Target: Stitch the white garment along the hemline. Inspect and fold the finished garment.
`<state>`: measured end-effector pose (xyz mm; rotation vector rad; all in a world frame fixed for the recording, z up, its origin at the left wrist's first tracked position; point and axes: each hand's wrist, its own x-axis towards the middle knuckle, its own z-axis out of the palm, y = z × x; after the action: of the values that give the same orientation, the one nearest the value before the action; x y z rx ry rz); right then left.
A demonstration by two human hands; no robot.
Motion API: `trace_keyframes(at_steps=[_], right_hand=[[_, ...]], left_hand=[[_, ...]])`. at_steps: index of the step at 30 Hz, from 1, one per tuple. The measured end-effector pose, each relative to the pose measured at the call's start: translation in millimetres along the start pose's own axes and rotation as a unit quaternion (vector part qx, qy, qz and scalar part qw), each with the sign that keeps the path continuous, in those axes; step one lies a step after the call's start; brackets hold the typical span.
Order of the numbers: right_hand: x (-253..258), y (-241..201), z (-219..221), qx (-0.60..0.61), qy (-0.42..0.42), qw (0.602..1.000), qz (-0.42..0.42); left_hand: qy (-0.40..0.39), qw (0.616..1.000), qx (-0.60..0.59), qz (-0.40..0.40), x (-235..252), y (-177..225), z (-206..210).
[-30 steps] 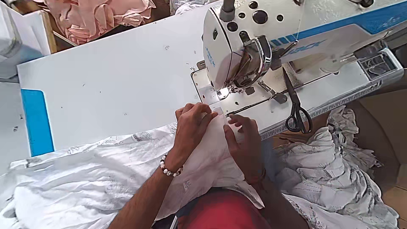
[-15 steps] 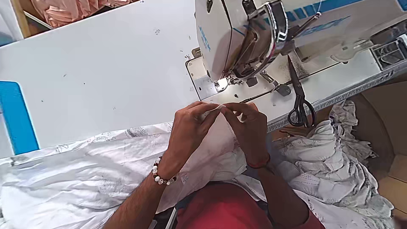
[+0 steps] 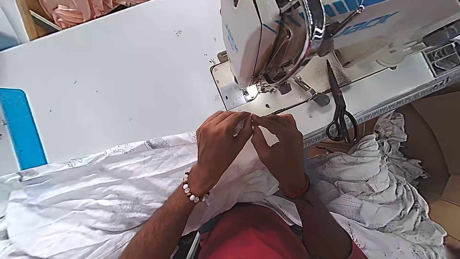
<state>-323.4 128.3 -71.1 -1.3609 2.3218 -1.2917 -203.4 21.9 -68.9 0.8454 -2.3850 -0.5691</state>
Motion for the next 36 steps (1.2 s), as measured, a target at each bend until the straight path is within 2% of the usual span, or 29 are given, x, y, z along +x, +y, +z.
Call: trace_keyframes(at_steps=[5, 9, 13, 16, 19, 22, 25, 30, 34, 36], right_hand=[[9.9, 8.2, -8.1, 0.117, -0.061, 0.986, 0.099], [14.7, 6.5, -10.2, 0.18, -0.08, 0.97, 0.141], [15.8, 3.1, -8.7, 0.15, -0.065, 0.973, 0.163], [12.5, 3.0, -0.1, 0.096, -0.019, 0.986, 0.133], [5.8, 5.3, 12.8, 0.0, 0.057, 0.997, 0.043], [-0.6, 6.1, 18.9, -0.106, 0.106, 0.986, -0.075], [-2.7, 4.8, 17.0, -0.151, 0.109, 0.974, -0.128], [-2.8, 1.3, 12.8, -0.145, 0.065, 0.98, -0.117], [-2.4, 5.1, 17.3, -0.122, 0.03, 0.991, -0.045], [1.5, 10.7, 22.9, -0.125, 0.024, 0.992, -0.014]], left_hand=[[-0.029, 0.979, -0.16, -0.12, 3.2, -2.5, -3.2], [-0.032, 0.978, -0.174, -0.109, 2.5, -4.4, -5.7], [-0.06, 0.985, -0.137, -0.087, 2.0, -4.2, -11.5], [-0.089, 0.986, -0.102, -0.101, 1.2, -1.3, -18.1], [-0.093, 0.987, -0.074, -0.112, 1.1, 2.0, -20.9], [-0.087, 0.99, -0.051, -0.103, 2.2, 4.2, -20.6], [-0.085, 0.991, -0.045, -0.09, 4.5, 3.5, -20.4], [-0.093, 0.987, -0.067, -0.115, 11.2, 0.0, -18.4], [-0.147, 0.961, -0.142, -0.185, 23.7, -7.4, -21.2], [-0.164, 0.956, -0.144, -0.195, 30.9, -11.6, -21.0]])
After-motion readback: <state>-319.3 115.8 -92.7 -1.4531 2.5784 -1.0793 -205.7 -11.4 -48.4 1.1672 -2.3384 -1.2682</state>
